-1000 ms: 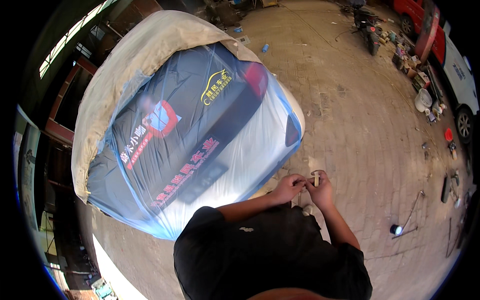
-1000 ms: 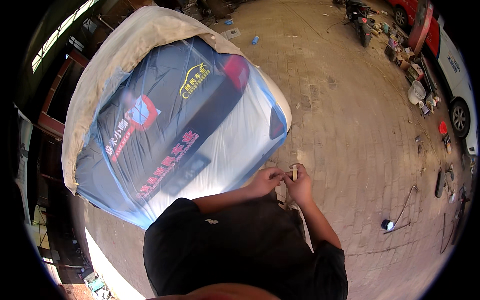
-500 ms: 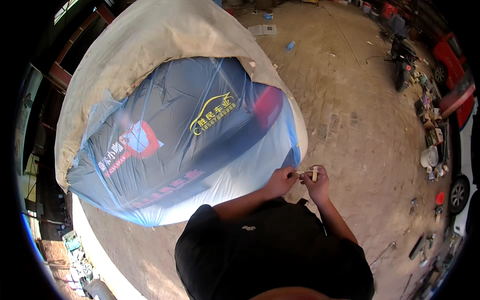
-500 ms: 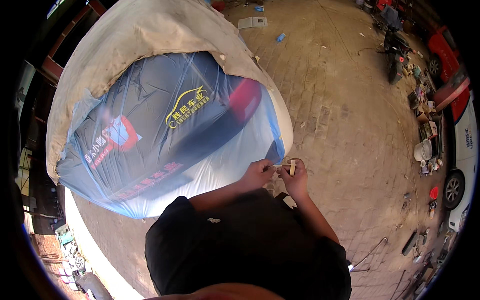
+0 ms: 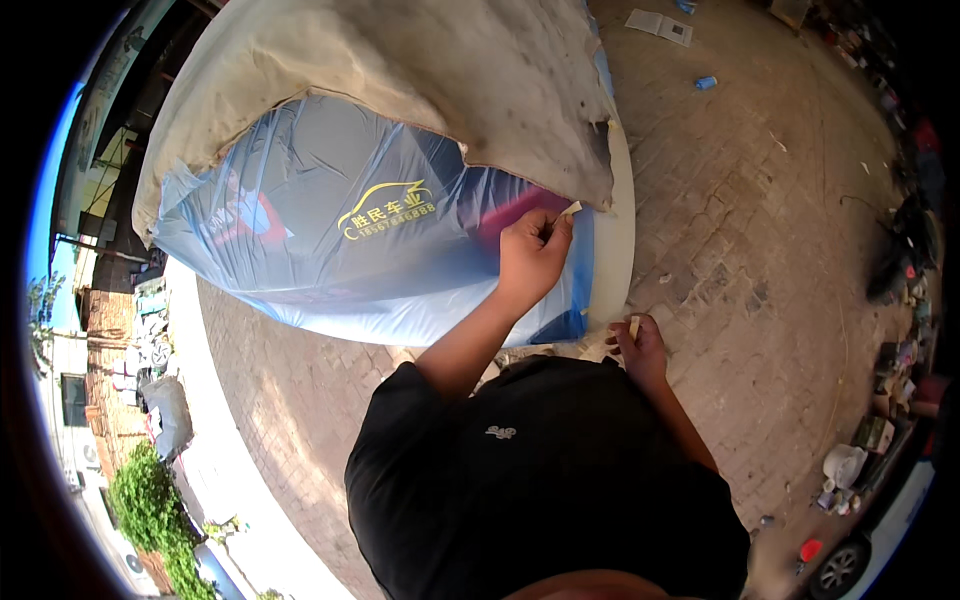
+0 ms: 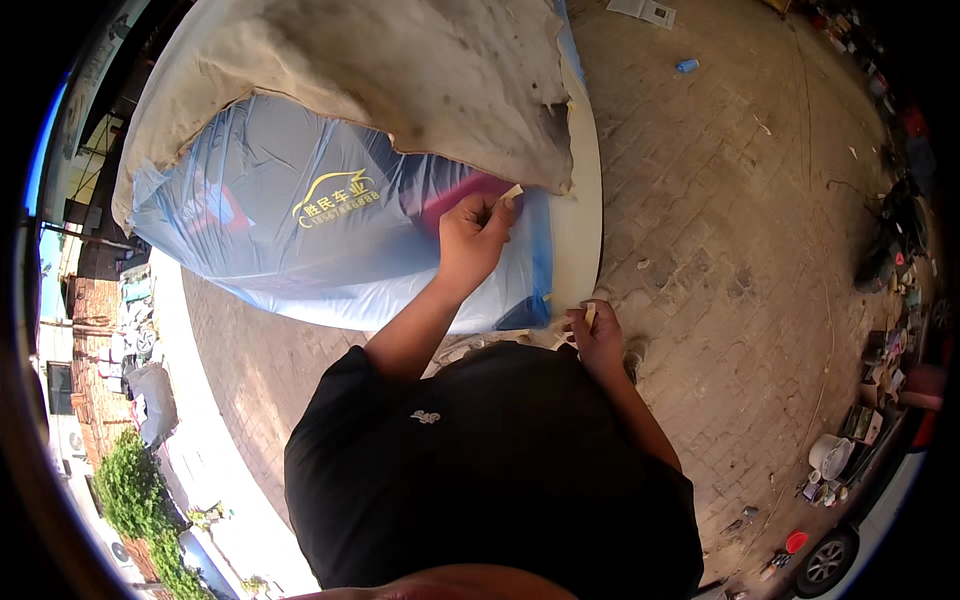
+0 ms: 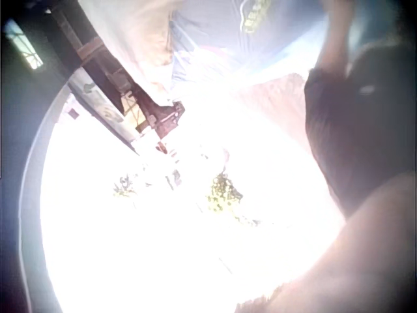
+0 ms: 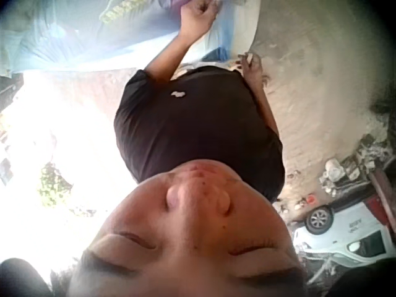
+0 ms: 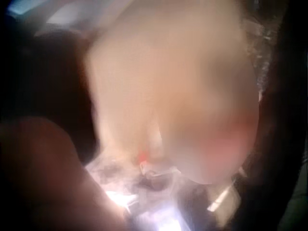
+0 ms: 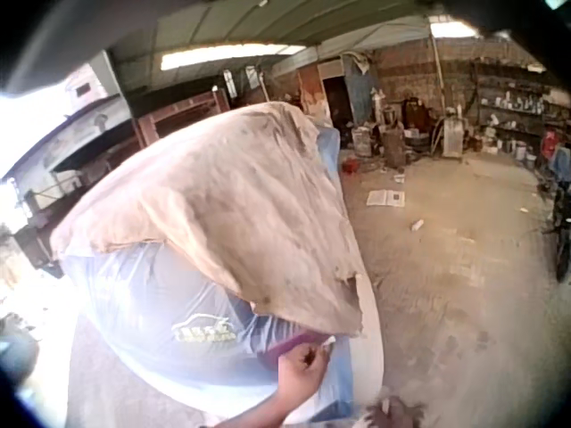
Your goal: The person secures a blue plastic sheet and a beige tarp over a car using masking tape. They walk around the vehicle, smoothing the plastic and applying strips of tape to hold the cover in place.
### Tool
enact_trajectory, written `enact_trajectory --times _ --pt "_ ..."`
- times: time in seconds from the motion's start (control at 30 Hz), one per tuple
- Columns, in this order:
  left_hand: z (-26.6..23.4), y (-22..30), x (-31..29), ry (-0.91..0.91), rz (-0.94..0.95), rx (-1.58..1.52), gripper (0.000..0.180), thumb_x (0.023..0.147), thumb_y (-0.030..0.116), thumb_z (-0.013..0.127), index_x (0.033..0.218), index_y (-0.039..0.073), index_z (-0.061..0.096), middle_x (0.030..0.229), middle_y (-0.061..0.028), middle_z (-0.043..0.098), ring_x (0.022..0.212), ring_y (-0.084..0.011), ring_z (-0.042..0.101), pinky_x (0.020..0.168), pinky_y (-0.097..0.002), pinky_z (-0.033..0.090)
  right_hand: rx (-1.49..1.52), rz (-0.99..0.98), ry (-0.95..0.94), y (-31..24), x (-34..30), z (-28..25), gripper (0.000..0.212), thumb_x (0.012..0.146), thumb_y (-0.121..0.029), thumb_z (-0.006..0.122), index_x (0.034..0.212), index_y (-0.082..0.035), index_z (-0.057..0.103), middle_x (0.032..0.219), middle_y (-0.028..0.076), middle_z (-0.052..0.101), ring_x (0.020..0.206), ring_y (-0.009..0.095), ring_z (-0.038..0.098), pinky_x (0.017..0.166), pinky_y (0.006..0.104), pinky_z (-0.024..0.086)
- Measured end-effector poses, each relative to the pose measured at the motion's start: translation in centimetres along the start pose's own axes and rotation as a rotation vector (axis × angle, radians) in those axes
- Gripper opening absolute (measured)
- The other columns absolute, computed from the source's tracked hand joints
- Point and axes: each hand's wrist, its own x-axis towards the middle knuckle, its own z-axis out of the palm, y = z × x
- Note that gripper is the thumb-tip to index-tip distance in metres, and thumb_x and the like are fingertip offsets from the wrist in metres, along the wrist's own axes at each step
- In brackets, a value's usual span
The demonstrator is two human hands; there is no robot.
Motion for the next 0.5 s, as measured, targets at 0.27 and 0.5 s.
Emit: enact_trajectory --times 0.27,0.5 --pt "4.3 1.4 1.9 0.572 -0.226 0.467 0.039 0.093 0.032 0.07 0.08 -0.005 0.071 0.061 -0.0106 0.066 0.055 -0.0127 0.062 0.052 -0.0327 0.047 -0.164 0.088 -0.235 -3.2 5.7 -16.1 0.016 0.1 -0.011 0.058 0.113 -0.005 0.052 0.098 0.009 0.069 0.081 0.013 0.068 0.068 0.0285 0.055" --pt "3.8 3.1 1.5 0.61 -0.4 0.791 0.051 0.087 0.05 0.071 0.081 0.0 0.075 0.071 -0.0217 0.069 0.071 -0.0406 0.069 0.064 -0.0472 0.053 -0.252 -0.037 -0.399 -6.2 11.9 -20.9 0.018 0.1 -0.012 0.06 0.114 -0.004 0.054 0.093 0.007 0.069 0.077 0.012 0.066 0.067 0.0273 0.055"
